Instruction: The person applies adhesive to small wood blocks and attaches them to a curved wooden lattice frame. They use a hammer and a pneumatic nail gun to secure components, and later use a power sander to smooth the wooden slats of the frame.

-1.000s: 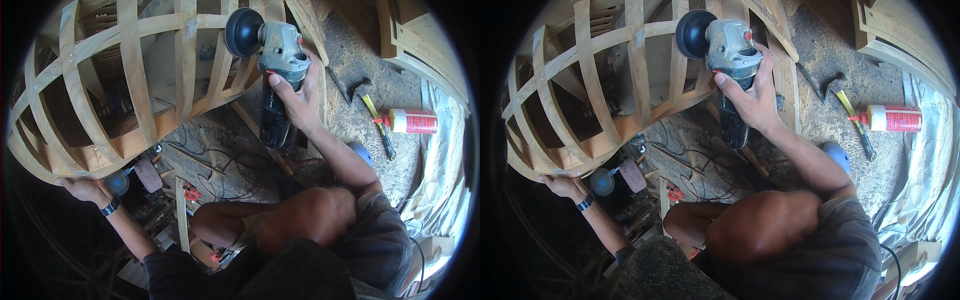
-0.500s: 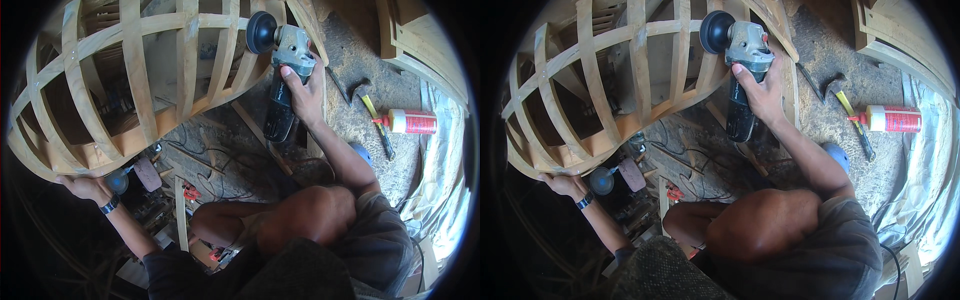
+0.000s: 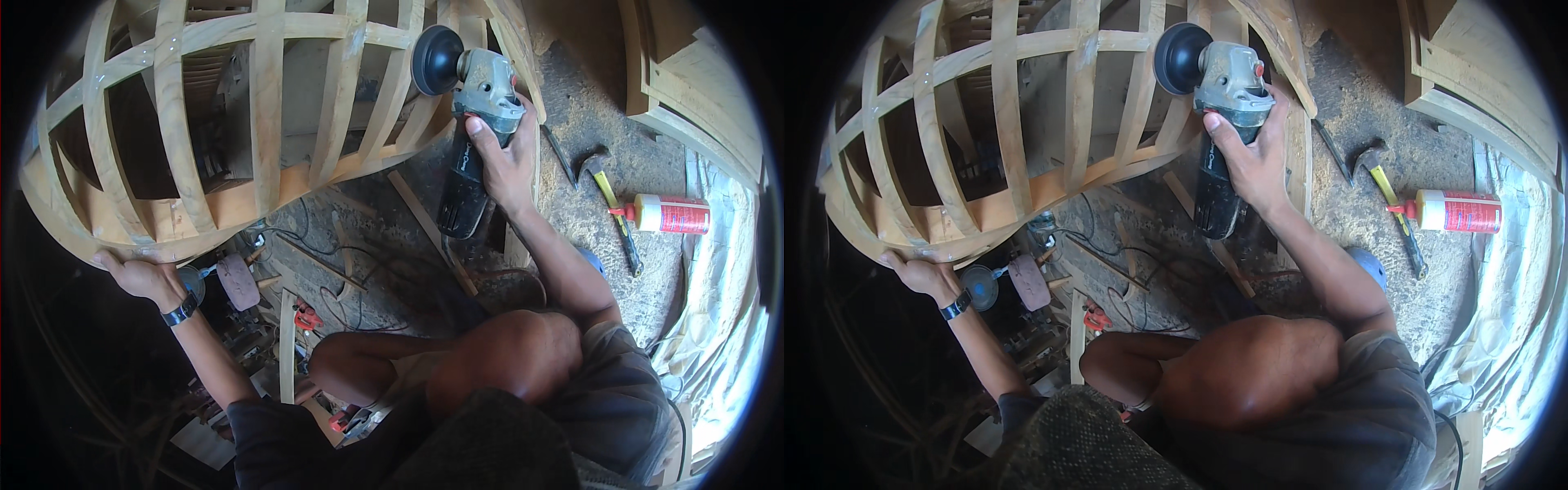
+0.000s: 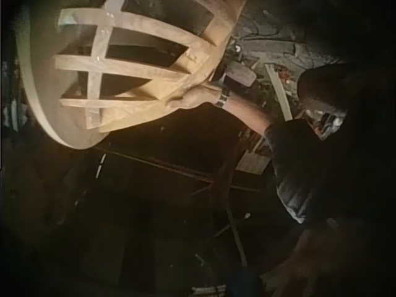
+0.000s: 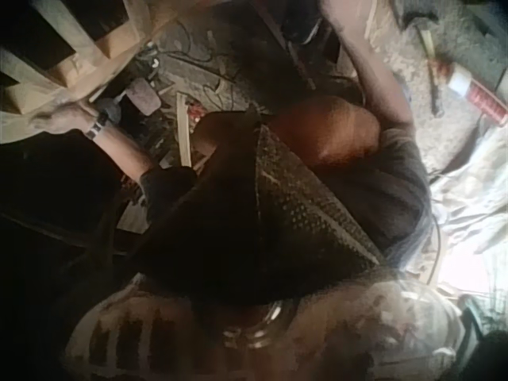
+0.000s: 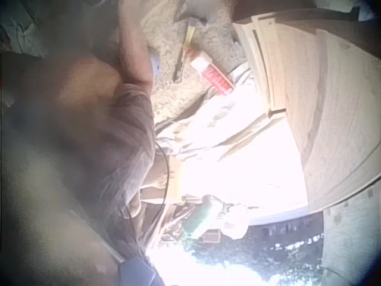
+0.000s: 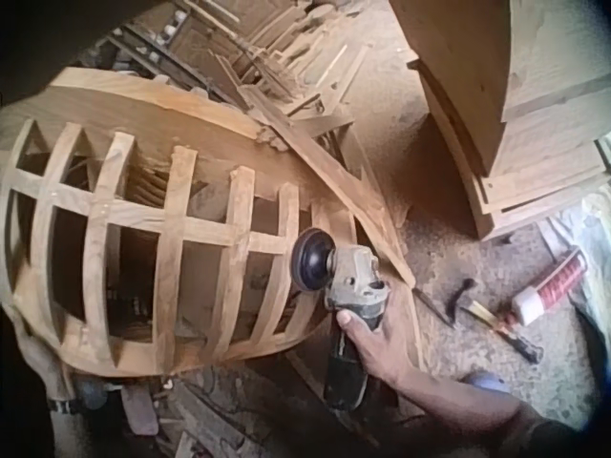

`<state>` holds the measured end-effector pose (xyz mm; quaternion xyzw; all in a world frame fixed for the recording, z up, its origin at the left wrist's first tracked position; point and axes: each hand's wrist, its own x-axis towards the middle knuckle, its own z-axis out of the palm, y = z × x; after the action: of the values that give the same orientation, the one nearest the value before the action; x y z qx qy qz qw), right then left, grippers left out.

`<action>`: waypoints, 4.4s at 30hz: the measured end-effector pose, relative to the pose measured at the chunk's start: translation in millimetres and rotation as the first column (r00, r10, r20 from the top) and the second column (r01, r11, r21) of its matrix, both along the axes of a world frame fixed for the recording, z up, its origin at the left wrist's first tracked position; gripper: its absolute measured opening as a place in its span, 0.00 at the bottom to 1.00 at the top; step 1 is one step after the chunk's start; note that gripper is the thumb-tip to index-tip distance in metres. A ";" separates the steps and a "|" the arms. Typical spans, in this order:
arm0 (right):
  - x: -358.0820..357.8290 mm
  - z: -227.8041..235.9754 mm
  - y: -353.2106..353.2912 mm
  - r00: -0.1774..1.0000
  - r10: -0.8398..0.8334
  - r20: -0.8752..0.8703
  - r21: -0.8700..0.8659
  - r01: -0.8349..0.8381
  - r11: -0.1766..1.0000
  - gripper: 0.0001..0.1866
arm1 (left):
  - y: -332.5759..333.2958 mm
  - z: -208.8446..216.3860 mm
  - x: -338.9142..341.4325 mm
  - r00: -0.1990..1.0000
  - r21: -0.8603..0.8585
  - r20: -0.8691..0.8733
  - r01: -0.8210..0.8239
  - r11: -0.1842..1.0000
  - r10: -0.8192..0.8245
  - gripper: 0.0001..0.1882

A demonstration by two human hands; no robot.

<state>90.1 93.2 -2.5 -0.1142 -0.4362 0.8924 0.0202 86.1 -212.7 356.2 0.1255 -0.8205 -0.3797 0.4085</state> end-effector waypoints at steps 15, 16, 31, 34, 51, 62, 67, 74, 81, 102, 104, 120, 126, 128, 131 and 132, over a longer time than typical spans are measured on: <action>12.6 -33.5 2.6 0.989 -0.077 0.130 0.138 0.058 0.989 0.41 | -12.3 -1.6 3.8 0.998 0.050 -0.034 0.051 0.997 -0.050 0.38; 14.2 -37.5 1.2 0.989 -0.069 0.131 0.127 0.053 0.991 0.41 | -11.0 -1.6 3.8 0.999 0.043 -0.029 0.048 0.998 -0.046 0.38; 9.4 -34.2 3.3 0.991 0.006 0.132 0.009 -0.007 1.000 0.41 | -3.3 7.0 6.6 0.999 -0.052 -0.030 0.033 0.998 -0.035 0.37; 8.1 -43.6 3.7 0.985 -0.030 0.168 0.040 0.024 0.999 0.41 | -6.6 -5.3 0.4 0.997 -0.004 -0.068 0.024 1.000 -0.024 0.36; 79.9 -10.6 56.2 0.968 0.251 0.018 0.119 -0.251 0.961 0.47 | -98.0 -19.7 -5.2 0.977 -0.519 -0.159 0.037 0.854 -0.139 0.31; 54.6 19.0 42.6 0.992 0.124 -0.015 0.007 -0.124 0.992 0.39 | -32.3 -6.7 -5.9 0.940 0.274 -0.173 0.332 0.902 -0.294 0.26; 14.6 60.2 34.7 0.981 0.073 -0.181 0.092 -0.057 0.994 0.41 | -17.5 -15.6 -2.2 0.940 0.254 -0.150 0.335 0.907 -0.305 0.30; -25.7 142.5 22.8 0.923 0.155 -0.352 0.285 -0.052 0.957 0.44 | 7.6 -12.6 -1.9 0.971 0.230 -0.141 0.220 0.948 -0.191 0.33; -17.7 114.4 15.0 0.960 0.109 -0.259 0.169 -0.066 0.983 0.43 | -12.4 -12.5 1.3 0.983 0.213 -0.118 0.164 0.963 -0.141 0.33; 0.8 61.6 3.3 0.979 0.103 -0.174 0.135 -0.080 0.988 0.47 | 1.1 -16.2 0.4 0.994 0.133 -0.105 0.020 0.991 -0.006 0.38; 1.2 46.9 5.3 0.990 0.091 -0.107 0.031 -0.089 0.996 0.45 | 4.8 -19.1 -0.1 0.994 0.120 -0.109 -0.020 0.993 0.033 0.38; 69.7 21.5 -51.2 0.894 0.193 -0.404 0.253 -0.094 0.963 0.58 | -3.9 -10.9 1.2 0.991 0.048 -0.131 0.020 0.999 -0.013 0.40; 84.9 19.3 -45.9 0.907 0.178 -0.381 0.239 -0.089 0.967 0.56 | -5.3 -9.8 -0.1 0.992 0.066 -0.123 0.028 0.997 -0.020 0.39; 69.6 16.2 -41.7 0.948 0.110 -0.298 0.113 -0.079 0.990 0.55 | -11.2 -12.5 -2.7 0.991 0.084 -0.126 0.059 0.995 -0.048 0.41; 33.1 39.1 -24.3 0.956 0.069 -0.285 0.131 -0.032 0.991 0.50 | -5.5 -6.7 1.8 0.993 0.050 -0.114 0.025 0.998 -0.019 0.40; 24.0 41.8 -19.9 0.959 0.073 -0.273 0.156 -0.031 0.987 0.49 | -3.2 -8.8 1.9 0.994 0.048 -0.109 0.017 0.999 -0.012 0.40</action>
<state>114.1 73.3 39.3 0.0257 -0.4977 0.8644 0.0663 88.0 -215.9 347.5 0.1088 -0.7883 -0.4089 0.4467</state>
